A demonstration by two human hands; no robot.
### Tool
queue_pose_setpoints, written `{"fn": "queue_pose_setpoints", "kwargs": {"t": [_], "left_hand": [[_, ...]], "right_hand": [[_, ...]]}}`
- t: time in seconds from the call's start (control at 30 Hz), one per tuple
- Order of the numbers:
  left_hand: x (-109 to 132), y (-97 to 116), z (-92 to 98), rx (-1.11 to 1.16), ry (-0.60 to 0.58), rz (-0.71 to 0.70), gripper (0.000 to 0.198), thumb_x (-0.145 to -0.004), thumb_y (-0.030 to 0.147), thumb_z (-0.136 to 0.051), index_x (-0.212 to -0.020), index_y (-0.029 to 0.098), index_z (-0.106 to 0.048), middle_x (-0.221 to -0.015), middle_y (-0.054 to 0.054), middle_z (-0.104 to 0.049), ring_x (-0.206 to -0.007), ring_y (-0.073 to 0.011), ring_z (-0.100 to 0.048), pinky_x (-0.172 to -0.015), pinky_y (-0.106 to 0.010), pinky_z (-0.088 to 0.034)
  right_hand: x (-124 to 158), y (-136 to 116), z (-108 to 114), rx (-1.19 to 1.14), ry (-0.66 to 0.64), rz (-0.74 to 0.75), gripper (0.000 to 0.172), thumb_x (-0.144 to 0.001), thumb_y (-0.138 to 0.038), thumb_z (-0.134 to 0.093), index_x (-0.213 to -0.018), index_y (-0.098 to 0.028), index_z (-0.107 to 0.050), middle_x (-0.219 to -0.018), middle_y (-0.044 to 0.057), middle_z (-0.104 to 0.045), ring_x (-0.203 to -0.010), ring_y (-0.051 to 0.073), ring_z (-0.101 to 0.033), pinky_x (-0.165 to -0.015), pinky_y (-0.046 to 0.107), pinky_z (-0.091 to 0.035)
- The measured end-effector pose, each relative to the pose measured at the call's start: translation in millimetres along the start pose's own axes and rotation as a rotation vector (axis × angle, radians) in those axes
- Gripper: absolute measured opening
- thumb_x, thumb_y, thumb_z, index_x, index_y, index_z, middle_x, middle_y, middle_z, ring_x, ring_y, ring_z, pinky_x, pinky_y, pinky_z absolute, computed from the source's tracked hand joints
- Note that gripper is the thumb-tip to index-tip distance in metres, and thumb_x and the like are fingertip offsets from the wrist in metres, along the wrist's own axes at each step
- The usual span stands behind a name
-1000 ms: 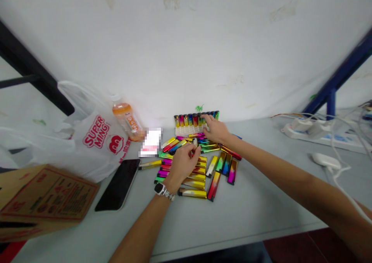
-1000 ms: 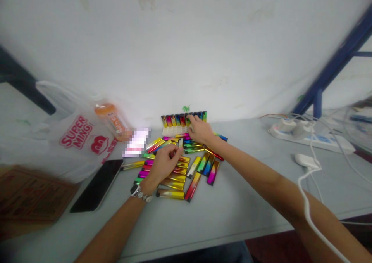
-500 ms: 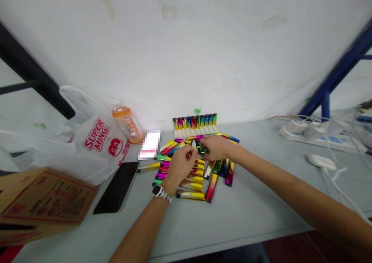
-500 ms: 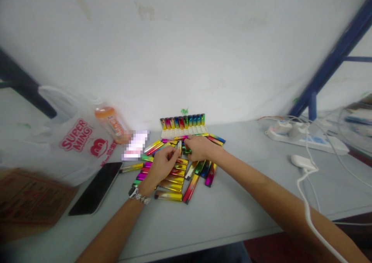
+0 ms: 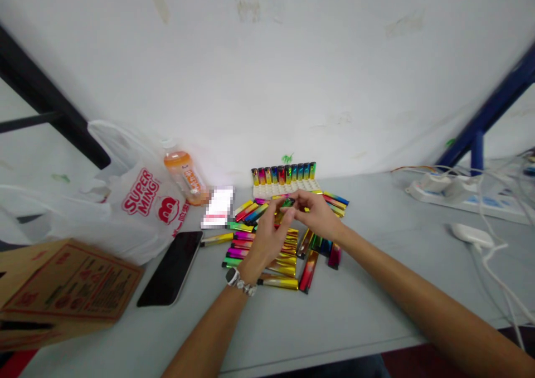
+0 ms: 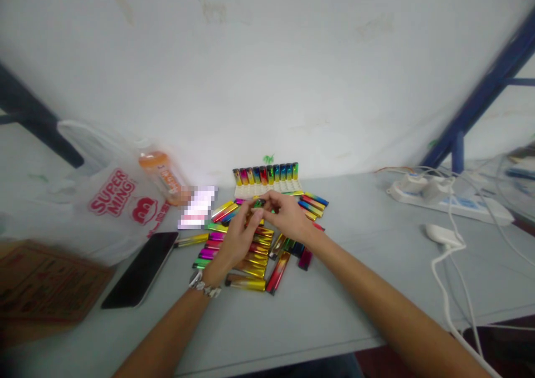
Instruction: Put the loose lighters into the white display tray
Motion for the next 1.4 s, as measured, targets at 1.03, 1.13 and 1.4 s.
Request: {"fn": "queue_pose_setpoints", "kwargs": {"t": [1.03, 1.13, 1.4], "left_hand": [[5.8, -11.4, 3.4, -0.110, 0.174, 0.176, 0.035, -0.083, 0.039, -0.053, -0.057, 0.017, -0.049, -0.053, 0.005, -0.043, -0.053, -0.0094, -0.036, -0.051, -0.024, -0.025], [6.4, -11.6, 3.3, -0.093, 0.170, 0.189, 0.035, -0.084, 0.040, -0.053, -0.057, 0.017, -0.048, -0.054, 0.005, -0.042, -0.054, -0.0097, -0.036, -0.051, -0.024, -0.026], [8.5, -11.3, 3.3, -0.055, 0.173, 0.184, 0.046, -0.087, 0.055, -0.053, -0.062, 0.017, -0.050, -0.057, 0.004, -0.043, -0.057, -0.0102, -0.037, -0.053, -0.024, -0.027]], "right_hand": [[33.2, 1.7, -11.8, -0.025, 0.033, 0.005, 0.029, -0.070, -0.012, -0.048, -0.095, -0.018, -0.062, -0.067, -0.003, -0.057, -0.062, 0.012, -0.053, -0.064, 0.027, -0.043], [33.2, 1.7, -12.0, -0.013, 0.028, 0.007, 0.029, -0.071, -0.012, -0.048, -0.095, -0.018, -0.062, -0.066, -0.003, -0.057, -0.061, 0.012, -0.053, -0.063, 0.026, -0.043], [32.5, 2.5, -12.9, -0.007, 0.031, -0.005, 0.025, -0.071, -0.011, -0.050, -0.093, -0.018, -0.061, -0.065, -0.004, -0.055, -0.060, 0.012, -0.051, -0.062, 0.026, -0.042]]}}
Point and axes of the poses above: each hand's wrist, its own x-axis away from the middle knuckle, its own z-axis out of the back of the hand, y = z × x, the point moved 6 cm from there along -x, towards the middle knuckle
